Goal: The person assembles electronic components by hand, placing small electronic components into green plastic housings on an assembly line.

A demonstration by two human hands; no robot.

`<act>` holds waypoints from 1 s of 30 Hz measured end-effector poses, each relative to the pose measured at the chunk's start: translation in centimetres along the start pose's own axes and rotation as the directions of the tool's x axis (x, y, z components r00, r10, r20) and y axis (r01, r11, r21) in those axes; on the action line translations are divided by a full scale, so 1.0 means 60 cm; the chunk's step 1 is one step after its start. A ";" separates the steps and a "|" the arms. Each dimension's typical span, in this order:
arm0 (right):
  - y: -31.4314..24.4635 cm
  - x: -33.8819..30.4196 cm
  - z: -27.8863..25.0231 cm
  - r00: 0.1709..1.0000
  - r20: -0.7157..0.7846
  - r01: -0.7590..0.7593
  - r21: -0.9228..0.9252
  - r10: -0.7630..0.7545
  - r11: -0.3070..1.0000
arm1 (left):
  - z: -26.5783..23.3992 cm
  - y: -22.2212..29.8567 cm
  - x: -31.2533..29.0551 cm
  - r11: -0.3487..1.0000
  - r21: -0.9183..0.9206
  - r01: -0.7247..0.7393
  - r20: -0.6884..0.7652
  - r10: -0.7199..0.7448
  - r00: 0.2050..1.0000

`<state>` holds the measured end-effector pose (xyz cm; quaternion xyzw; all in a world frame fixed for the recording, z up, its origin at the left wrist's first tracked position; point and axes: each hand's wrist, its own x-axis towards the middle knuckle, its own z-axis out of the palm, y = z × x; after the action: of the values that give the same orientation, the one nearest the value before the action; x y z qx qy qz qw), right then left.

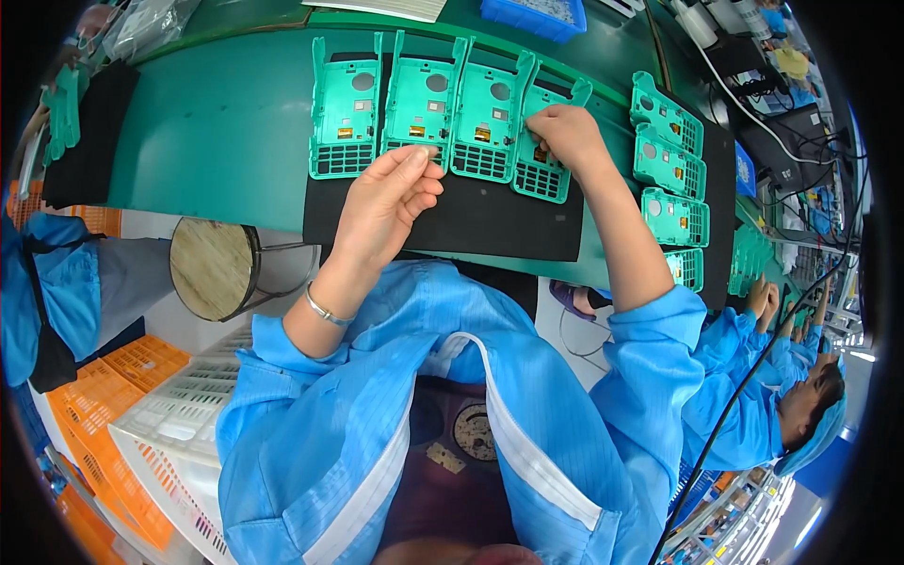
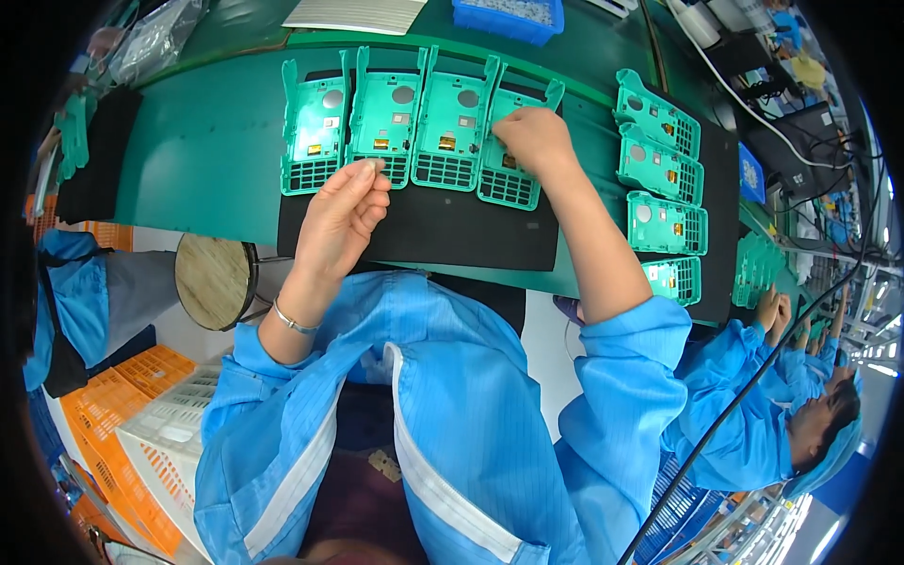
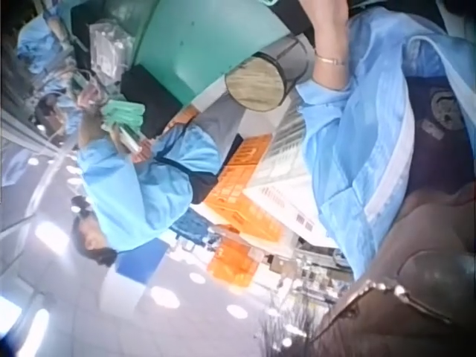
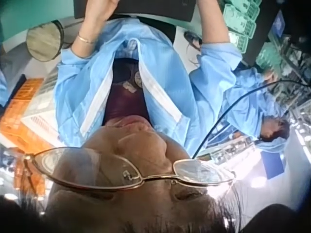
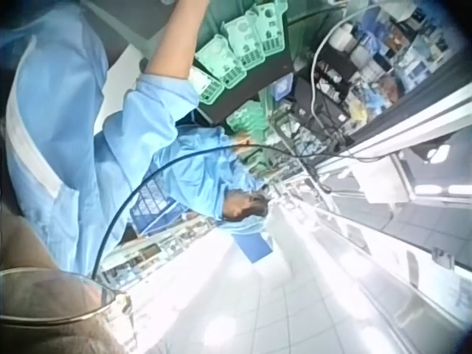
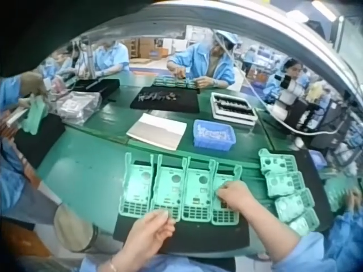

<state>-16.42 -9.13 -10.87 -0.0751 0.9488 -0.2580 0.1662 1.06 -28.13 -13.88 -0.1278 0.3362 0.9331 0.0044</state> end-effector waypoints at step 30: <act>-0.047 -0.111 0.019 0.904 -0.181 0.417 0.167 -0.388 0.893 | 0.007 0.003 0.011 0.973 -0.221 0.064 -0.043 -0.075 0.996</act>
<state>-9.60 -10.57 -8.49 -0.2344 0.8908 -0.3864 0.0476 0.31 -28.05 -13.61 -0.1630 0.2262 0.9602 0.0144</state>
